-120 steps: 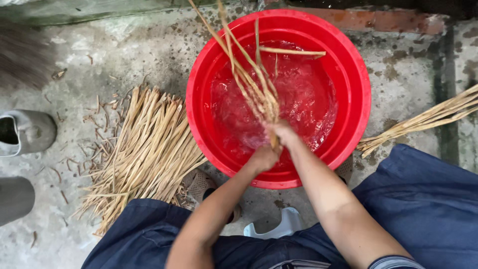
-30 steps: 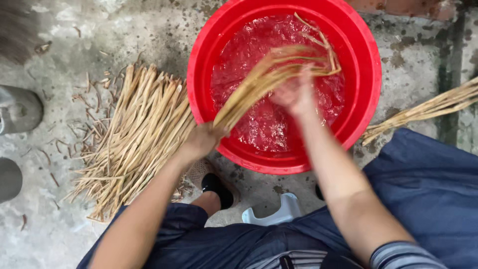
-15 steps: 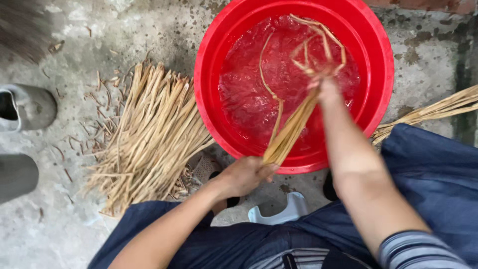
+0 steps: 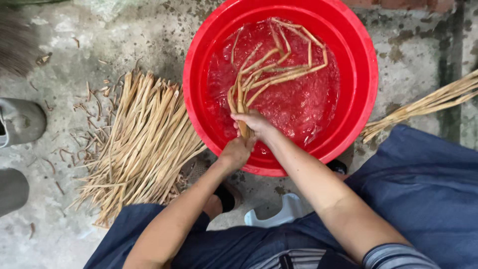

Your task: The person repeatedly picks up bundles of thin dried sticks from the floor, submerges them in a red basin of water, and agitates them by hand. After each bundle is soaked, it is placed on the floor beside the basin. The process continues with multiple bundles.

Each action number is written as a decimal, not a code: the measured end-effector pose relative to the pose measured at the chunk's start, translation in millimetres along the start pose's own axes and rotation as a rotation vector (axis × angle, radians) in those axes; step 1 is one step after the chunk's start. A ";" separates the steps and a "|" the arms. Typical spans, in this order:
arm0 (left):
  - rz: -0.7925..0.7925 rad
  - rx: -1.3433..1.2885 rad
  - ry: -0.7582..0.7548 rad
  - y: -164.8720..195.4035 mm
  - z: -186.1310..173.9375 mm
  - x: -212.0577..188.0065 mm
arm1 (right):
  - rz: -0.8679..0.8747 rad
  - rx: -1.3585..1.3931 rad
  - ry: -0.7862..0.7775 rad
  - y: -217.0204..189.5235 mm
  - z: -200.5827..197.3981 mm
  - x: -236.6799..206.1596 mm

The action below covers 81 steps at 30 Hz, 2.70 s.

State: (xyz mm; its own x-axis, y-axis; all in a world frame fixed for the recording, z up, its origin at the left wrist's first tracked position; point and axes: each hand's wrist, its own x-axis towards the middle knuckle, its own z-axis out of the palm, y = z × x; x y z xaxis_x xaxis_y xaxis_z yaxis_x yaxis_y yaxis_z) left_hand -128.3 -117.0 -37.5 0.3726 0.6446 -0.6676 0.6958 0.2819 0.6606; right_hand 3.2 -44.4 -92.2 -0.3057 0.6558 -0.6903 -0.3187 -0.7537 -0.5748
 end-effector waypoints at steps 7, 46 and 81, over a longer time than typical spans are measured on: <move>0.256 0.212 -0.139 87.9 -39.4 -87.2 | -0.293 0.637 0.281 -109.7 -159.2 0.7; 0.258 0.294 -0.147 86.3 -88.9 -111.1 | -0.240 0.348 0.412 -111.8 -168.2 15.1; 0.089 0.421 0.357 -7.8 -77.9 128.1 | -0.455 0.659 0.703 -48.6 -118.2 -19.7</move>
State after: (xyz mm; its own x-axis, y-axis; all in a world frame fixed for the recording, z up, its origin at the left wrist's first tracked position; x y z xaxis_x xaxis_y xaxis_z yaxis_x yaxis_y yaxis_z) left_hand -133.8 18.8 -101.4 0.2609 0.8742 -0.4095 0.8838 -0.0456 0.4657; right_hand 130.8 -25.9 -102.6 0.4838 0.5385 -0.6899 -0.7597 -0.1329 -0.6365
